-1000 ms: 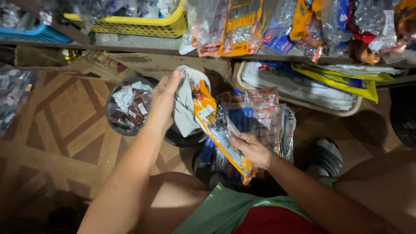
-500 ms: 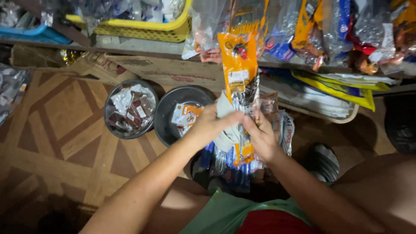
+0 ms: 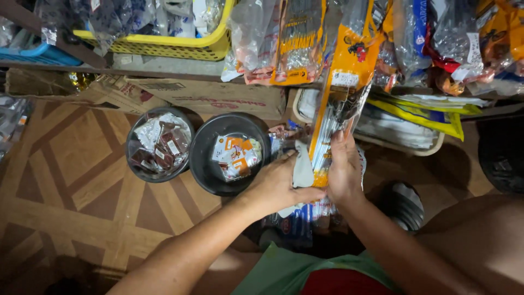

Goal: The person sits on the floor and wipes various packaged items with a white cloth. They pick up each package, wipe it, and place it into a black bucket. The items include plastic-wrapped goods and small packets.

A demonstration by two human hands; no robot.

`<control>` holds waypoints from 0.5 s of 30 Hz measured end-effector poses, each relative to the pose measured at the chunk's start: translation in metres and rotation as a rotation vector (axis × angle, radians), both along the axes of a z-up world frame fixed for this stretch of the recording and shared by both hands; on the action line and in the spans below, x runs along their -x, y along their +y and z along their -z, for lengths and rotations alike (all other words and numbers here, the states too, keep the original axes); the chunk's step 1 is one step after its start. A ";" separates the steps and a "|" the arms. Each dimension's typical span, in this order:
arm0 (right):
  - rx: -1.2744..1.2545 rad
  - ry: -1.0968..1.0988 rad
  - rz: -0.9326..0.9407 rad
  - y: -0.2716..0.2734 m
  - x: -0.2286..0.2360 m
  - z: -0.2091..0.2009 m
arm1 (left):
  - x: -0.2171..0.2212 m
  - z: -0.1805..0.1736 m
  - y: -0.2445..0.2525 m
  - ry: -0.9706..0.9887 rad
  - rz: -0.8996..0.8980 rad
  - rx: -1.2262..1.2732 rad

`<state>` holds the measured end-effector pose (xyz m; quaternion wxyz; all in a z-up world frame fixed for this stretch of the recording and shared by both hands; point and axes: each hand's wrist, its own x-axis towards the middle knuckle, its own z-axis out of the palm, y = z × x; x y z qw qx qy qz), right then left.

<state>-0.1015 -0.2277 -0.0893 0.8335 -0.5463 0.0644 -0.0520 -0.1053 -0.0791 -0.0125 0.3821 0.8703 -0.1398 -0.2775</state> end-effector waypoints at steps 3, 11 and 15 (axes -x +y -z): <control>0.065 -0.005 -0.017 -0.009 -0.002 0.034 | 0.007 -0.003 0.002 0.022 -0.009 0.045; 0.416 -0.161 -0.217 -0.037 -0.022 0.038 | 0.011 -0.004 0.005 0.043 -0.339 0.420; 0.170 -0.057 -0.149 -0.025 -0.019 0.018 | -0.034 -0.022 0.015 0.117 -0.531 0.527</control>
